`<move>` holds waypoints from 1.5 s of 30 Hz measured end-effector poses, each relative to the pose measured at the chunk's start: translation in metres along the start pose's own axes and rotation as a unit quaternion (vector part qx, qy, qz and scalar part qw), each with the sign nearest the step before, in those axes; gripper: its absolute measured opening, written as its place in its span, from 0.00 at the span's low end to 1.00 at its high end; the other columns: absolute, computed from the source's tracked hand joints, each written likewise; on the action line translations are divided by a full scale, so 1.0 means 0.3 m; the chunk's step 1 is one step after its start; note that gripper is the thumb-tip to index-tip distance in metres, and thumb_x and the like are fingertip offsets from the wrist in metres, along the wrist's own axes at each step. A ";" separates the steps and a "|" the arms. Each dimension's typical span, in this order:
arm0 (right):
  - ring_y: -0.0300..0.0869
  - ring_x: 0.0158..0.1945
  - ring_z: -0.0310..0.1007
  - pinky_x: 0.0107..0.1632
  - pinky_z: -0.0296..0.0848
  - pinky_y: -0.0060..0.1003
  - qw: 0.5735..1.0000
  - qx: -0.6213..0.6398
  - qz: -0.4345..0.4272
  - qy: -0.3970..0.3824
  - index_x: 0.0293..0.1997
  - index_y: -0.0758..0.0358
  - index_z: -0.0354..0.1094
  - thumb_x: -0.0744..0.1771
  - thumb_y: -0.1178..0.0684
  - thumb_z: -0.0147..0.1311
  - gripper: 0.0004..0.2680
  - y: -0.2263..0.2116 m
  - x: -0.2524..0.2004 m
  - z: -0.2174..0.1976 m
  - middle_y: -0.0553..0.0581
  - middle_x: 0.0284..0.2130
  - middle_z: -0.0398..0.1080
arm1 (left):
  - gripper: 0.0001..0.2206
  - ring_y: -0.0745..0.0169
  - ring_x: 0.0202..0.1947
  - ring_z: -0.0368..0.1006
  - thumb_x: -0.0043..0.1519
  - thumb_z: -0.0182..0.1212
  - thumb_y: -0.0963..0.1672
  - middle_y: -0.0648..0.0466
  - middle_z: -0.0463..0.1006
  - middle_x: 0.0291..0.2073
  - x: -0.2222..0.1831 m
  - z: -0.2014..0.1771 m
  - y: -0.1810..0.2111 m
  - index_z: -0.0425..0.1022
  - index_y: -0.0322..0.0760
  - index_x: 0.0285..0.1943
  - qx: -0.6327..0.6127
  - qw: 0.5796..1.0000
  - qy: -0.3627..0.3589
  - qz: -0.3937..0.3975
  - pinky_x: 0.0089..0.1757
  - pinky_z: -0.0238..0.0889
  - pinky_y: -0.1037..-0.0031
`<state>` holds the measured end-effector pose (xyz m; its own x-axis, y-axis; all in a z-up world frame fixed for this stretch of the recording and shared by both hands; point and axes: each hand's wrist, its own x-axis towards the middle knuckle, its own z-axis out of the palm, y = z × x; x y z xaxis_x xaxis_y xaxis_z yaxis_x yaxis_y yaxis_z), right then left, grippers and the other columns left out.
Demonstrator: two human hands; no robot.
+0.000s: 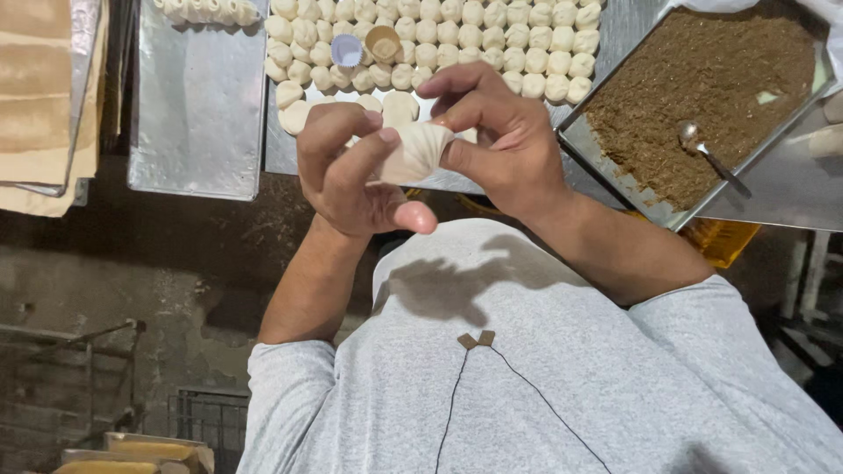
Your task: The person prepares dumplings by filling circles of dough with a meat mixture using a spoon and then folding and sealing the dough by hand before placing the finished dumplings onto a metal tray.
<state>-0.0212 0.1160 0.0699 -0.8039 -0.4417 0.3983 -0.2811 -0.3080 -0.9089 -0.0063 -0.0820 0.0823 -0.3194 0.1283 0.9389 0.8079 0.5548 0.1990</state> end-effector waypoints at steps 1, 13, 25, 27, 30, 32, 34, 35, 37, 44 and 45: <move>0.37 0.54 0.68 0.60 0.68 0.33 0.998 0.044 0.038 -0.001 0.47 0.65 0.75 0.69 0.63 0.63 0.04 0.006 0.004 0.011 0.57 0.60 0.66 | 0.30 0.53 0.33 0.70 0.61 0.56 0.63 0.46 0.69 0.37 -0.002 -0.004 -0.014 0.69 0.34 0.47 0.008 1.000 0.001 0.020 0.33 0.68 0.64; 0.39 0.63 0.63 0.64 0.68 0.34 0.986 -0.146 -0.074 0.043 0.53 0.60 0.76 0.68 0.66 0.65 0.10 0.164 0.196 0.288 0.55 0.61 0.64 | 0.28 0.54 0.31 0.72 0.58 0.64 0.61 0.49 0.73 0.33 -0.068 -0.250 -0.332 0.74 0.32 0.38 -0.067 0.995 -0.046 -0.059 0.32 0.65 0.65; 0.49 0.57 0.69 0.61 0.65 0.45 0.872 -0.478 0.099 0.023 0.47 0.53 0.79 0.63 0.57 0.65 0.10 0.490 0.286 0.537 0.56 0.54 0.70 | 0.19 0.65 0.37 0.72 0.71 0.53 0.52 0.52 0.75 0.34 -0.630 -0.252 -0.683 0.73 0.30 0.48 -0.524 0.475 -0.103 -0.700 0.40 0.68 0.73; 0.50 0.58 0.69 0.60 0.65 0.47 0.867 -0.482 0.130 0.018 0.46 0.53 0.79 0.62 0.57 0.63 0.10 0.544 0.289 0.557 0.56 0.54 0.71 | 0.19 0.66 0.35 0.70 0.71 0.54 0.52 0.53 0.75 0.33 -0.706 -0.250 -0.708 0.74 0.28 0.48 -0.486 0.476 -0.130 -0.721 0.38 0.67 0.74; 0.46 0.53 0.71 0.61 0.65 0.46 0.861 -0.475 0.183 0.020 0.45 0.54 0.79 0.63 0.57 0.63 0.08 0.611 0.306 0.561 0.54 0.52 0.72 | 0.20 0.67 0.34 0.68 0.73 0.56 0.52 0.51 0.75 0.32 -0.740 -0.233 -0.761 0.77 0.26 0.47 -0.390 0.576 -0.194 -0.692 0.37 0.65 0.75; 0.48 0.54 0.71 0.60 0.66 0.46 0.847 -0.500 0.181 0.013 0.45 0.55 0.79 0.63 0.57 0.64 0.08 0.662 0.324 0.541 0.55 0.49 0.72 | 0.20 0.67 0.34 0.68 0.71 0.56 0.52 0.50 0.76 0.34 -0.734 -0.234 -0.805 0.76 0.28 0.52 -0.355 0.623 -0.184 -0.672 0.36 0.64 0.75; 0.49 0.55 0.71 0.58 0.66 0.46 0.832 -0.524 0.180 0.025 0.45 0.56 0.79 0.64 0.56 0.64 0.07 0.722 0.351 0.494 0.56 0.46 0.72 | 0.21 0.67 0.34 0.67 0.68 0.57 0.51 0.51 0.77 0.39 -0.721 -0.250 -0.852 0.71 0.32 0.62 -0.370 0.626 -0.117 -0.676 0.34 0.64 0.76; 0.49 0.54 0.71 0.57 0.67 0.45 0.824 -0.536 0.179 0.042 0.44 0.58 0.78 0.65 0.55 0.64 0.06 0.758 0.373 0.457 0.57 0.46 0.72 | 0.21 0.68 0.38 0.70 0.69 0.55 0.52 0.52 0.77 0.42 -0.718 -0.276 -0.873 0.70 0.33 0.63 -0.357 0.632 -0.117 -0.678 0.35 0.67 0.76; 0.49 0.51 0.71 0.54 0.69 0.44 0.811 -0.553 0.172 0.081 0.45 0.60 0.77 0.66 0.54 0.64 0.06 0.842 0.430 0.376 0.57 0.43 0.71 | 0.21 0.70 0.44 0.75 0.70 0.50 0.52 0.53 0.79 0.50 -0.729 -0.371 -0.928 0.69 0.35 0.64 -0.326 0.645 -0.116 -0.681 0.38 0.73 0.77; 0.54 0.46 0.70 0.49 0.68 0.48 0.791 -0.590 0.095 0.130 0.39 0.61 0.78 0.64 0.55 0.65 0.04 1.135 0.544 0.179 0.59 0.38 0.71 | 0.22 0.67 0.46 0.74 0.73 0.47 0.52 0.48 0.79 0.52 -0.857 -0.697 -0.966 0.71 0.31 0.64 -0.265 0.624 -0.062 -0.732 0.42 0.70 0.77; 0.54 0.46 0.70 0.49 0.68 0.48 0.793 -0.589 0.085 0.131 0.39 0.61 0.78 0.64 0.55 0.65 0.04 1.167 0.543 0.170 0.58 0.38 0.72 | 0.22 0.67 0.47 0.73 0.73 0.47 0.52 0.48 0.78 0.53 -0.876 -0.722 -0.959 0.70 0.30 0.64 -0.269 0.609 -0.041 -0.745 0.42 0.70 0.77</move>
<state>-0.2239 -0.1068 -0.1772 -0.9203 -0.1543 0.3594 -0.3274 0.8066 -0.4921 -0.0474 -0.4532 -0.1608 -0.9022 -0.1365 -0.4092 -0.3704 -0.2412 0.8970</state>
